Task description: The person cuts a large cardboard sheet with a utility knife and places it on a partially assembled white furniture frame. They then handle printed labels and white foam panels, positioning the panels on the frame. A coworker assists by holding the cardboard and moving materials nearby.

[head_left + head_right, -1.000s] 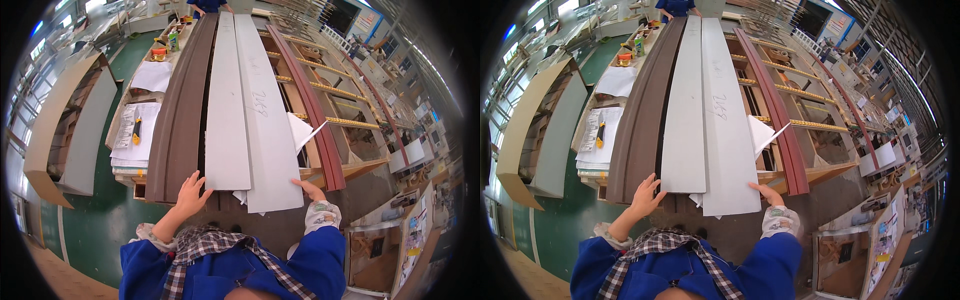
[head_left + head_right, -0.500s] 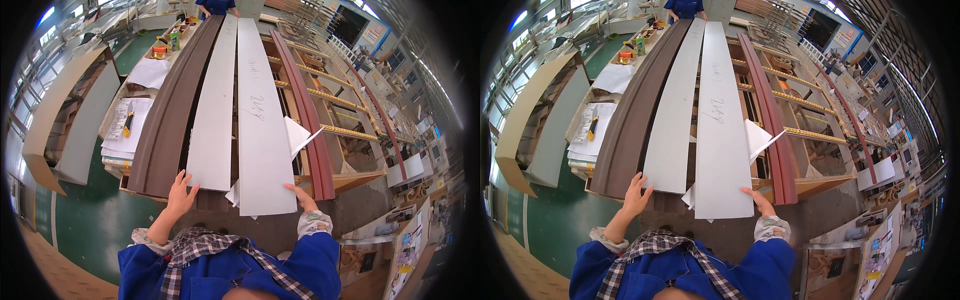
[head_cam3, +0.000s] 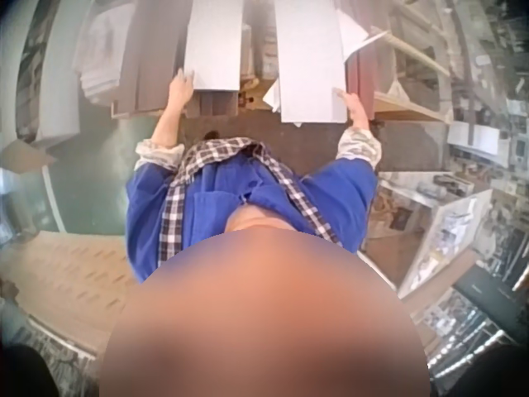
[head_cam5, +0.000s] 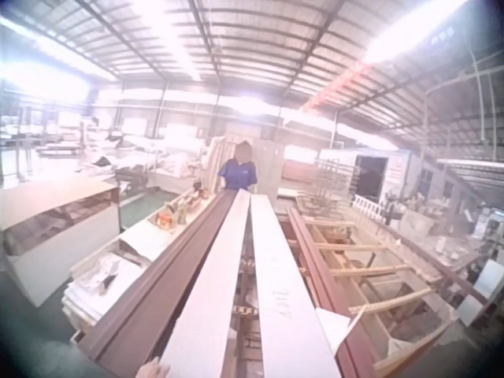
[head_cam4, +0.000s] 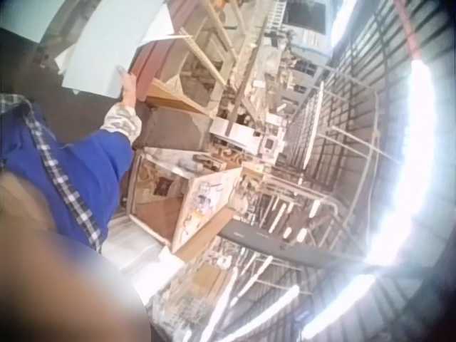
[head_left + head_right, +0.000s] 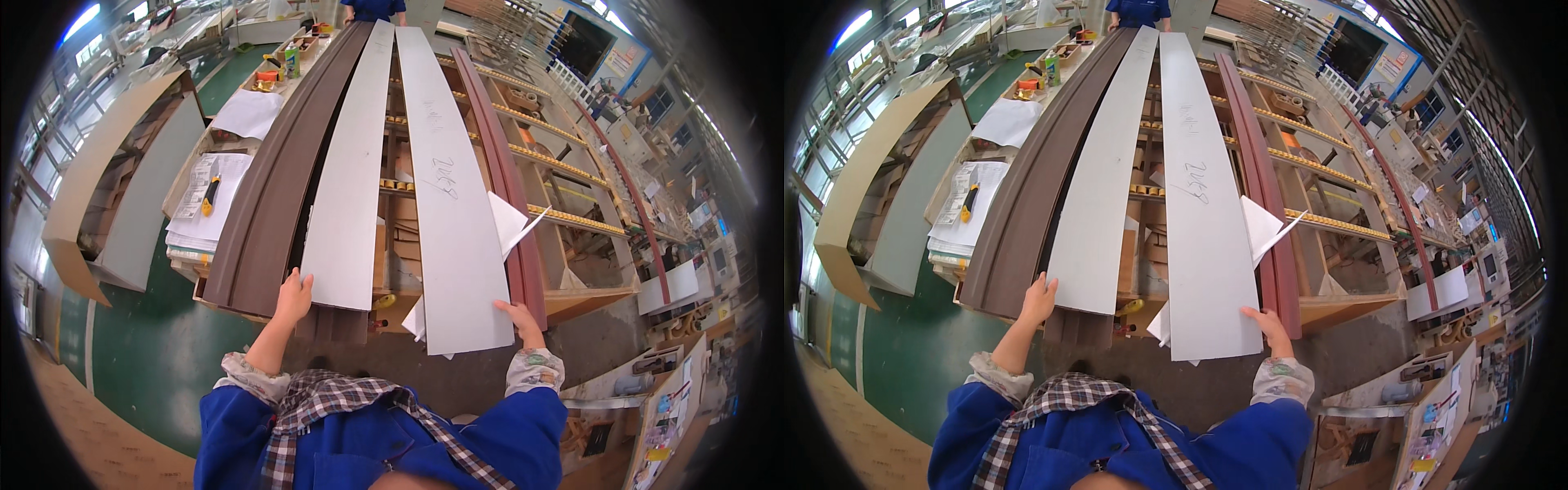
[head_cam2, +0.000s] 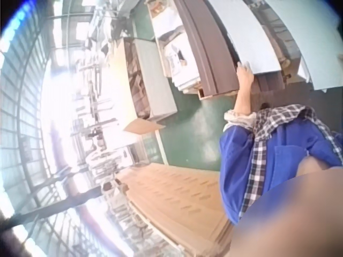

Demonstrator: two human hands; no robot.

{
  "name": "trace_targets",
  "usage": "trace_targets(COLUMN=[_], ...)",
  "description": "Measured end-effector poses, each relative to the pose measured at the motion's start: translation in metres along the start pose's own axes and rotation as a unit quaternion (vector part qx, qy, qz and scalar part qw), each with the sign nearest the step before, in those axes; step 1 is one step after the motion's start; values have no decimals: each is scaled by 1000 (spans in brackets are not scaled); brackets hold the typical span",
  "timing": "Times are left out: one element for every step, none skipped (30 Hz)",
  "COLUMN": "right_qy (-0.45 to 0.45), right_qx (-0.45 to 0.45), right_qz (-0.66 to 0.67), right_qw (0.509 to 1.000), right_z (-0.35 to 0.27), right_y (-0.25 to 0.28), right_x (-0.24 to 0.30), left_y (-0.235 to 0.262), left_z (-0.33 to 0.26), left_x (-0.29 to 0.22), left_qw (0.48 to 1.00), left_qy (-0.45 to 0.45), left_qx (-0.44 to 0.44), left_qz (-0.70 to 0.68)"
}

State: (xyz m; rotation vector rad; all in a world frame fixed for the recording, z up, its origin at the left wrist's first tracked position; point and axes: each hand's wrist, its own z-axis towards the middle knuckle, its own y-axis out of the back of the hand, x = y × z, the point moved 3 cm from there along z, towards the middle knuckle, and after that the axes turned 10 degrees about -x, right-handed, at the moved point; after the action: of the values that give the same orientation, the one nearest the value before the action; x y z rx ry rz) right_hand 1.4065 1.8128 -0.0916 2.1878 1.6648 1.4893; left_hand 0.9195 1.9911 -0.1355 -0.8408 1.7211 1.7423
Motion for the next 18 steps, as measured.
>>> trace_targets(right_qy=[94, 188, 283, 375, 417, 456, 492, 472, 447, 408, 405, 420, 447, 472, 496, 510, 518, 521], right_qx=[-76, -150, -212, -270, -217, -169, -127, -49, 21, 75, 109, 121, 111, 95, 77, 53, 30, 9], right_qz=[-77, -151, -222, -200, -165, -127, -90, -76, -63, -70, -88, -111, -130, -149, -168, -179, -186, -193], right_qw=[990, 959, 909, 864, 867, 864, 856, 877, 892, 907, 903, 892, 878, 864, 849, 839, 835, 831], right_z=[3, 8, -1, -15, -30, -45, -59, -70, -84, -103, -102, -96, -95, -100, -103, -96, -87, -81], right_y=[4, 8, -1, -10, -33, -55, -77, -107, -135, -159, -181, -200, -212, -219, -220, -216, -213, -212], right_x=[0, 0, 11, 20, 31, 43, 54, 59, 66, 77, 77, 77, 80, 89, 98, 112, 123, 132], left_y=[-3, -3, -4, -7, -7, -7, -7, -5, -6, -3, -1, 3, 2, 1, -1, -4, -6, -7], left_z=[1, 3, 2, 5, 6, 6, 7, 8, 8, 6, 5, 5, 6, 1, 2, 8, 10, 10], left_x=[3, 4, 5, 2, 3, 5, 5, 4, 2, 3, 1, -5, -6, -3, -4, -8, -9, -6], left_qw=[1000, 999, 997, 996, 994, 992, 990, 991, 990, 989, 988, 987, 989, 990, 991, 992, 991, 990], left_qy=[21, 41, 64, 68, 72, 77, 77, 73, 76, 82, 84, 85, 71, 63, 54, 53, 53, 55], left_qx=[12, 23, 47, 64, 79, 96, 116, 112, 118, 121, 126, 136, 129, 122, 115, 113, 117, 123], left_qz=[-7, -15, -11, 8, 28, 21, 11, 27, 12, -1, -14, -11, 2, 16, 30, 26, 30, 37])
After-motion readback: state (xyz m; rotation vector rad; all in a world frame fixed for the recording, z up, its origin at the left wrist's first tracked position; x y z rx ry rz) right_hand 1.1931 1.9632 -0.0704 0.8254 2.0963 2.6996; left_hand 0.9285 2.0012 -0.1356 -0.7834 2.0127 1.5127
